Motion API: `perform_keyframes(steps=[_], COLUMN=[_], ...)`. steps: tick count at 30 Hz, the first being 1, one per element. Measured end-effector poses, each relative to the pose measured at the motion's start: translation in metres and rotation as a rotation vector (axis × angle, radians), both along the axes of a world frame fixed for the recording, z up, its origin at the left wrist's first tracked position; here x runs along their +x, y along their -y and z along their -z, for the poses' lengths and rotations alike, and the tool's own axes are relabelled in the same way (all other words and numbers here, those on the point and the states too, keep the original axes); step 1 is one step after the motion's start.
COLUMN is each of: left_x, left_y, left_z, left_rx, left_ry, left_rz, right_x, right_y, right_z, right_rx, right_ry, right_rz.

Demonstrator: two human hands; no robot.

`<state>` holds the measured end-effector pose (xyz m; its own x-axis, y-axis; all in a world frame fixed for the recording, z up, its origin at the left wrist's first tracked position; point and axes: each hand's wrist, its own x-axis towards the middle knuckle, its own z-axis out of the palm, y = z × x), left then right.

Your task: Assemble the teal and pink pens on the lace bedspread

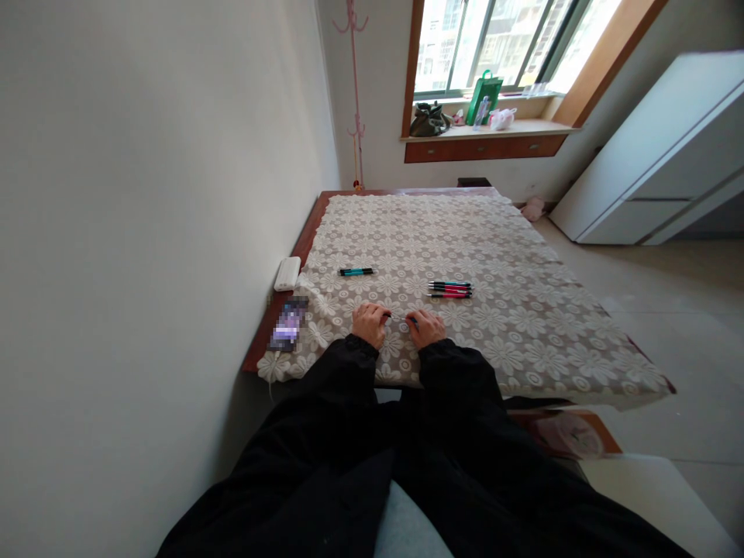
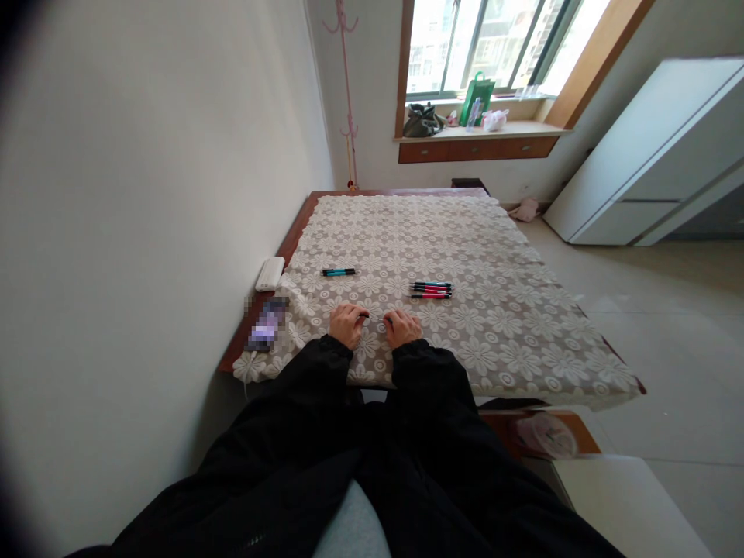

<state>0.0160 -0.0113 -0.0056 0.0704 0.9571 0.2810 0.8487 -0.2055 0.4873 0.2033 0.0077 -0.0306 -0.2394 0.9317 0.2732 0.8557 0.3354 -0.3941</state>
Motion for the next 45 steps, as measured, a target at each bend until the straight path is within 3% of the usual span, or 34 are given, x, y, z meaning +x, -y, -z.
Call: perform_keyframes(steps=[10,17,25,33,37,45], left_x=[0.000,0.000,0.000,-0.002,-0.002,-0.003], left_y=[-0.001,-0.002,-0.003,-0.007,-0.008,-0.008], left_z=[0.004,0.008,0.005,0.015,0.018,0.021], left_rx=[-0.018,-0.003,-0.052,0.014,0.024,0.003], left_ry=[-0.003,0.004,0.060,0.116,0.144,0.336], left_rz=[0.090,0.197,0.163,0.243,0.214,0.252], right_x=[0.000,-0.001,-0.001,0.000,0.001,0.002], right_y=[0.000,-0.001,-0.005,-0.009,-0.009,-0.008], right_z=[0.000,0.004,0.012,0.021,0.024,0.021], right_rx=[0.021,0.023,0.021,0.121,0.160,0.197], right_ry=[-0.009,-0.027,-0.071,-0.155,-0.141,-0.078], right_rz=[-0.008,-0.128,-0.226,-0.272,-0.298,-0.313])
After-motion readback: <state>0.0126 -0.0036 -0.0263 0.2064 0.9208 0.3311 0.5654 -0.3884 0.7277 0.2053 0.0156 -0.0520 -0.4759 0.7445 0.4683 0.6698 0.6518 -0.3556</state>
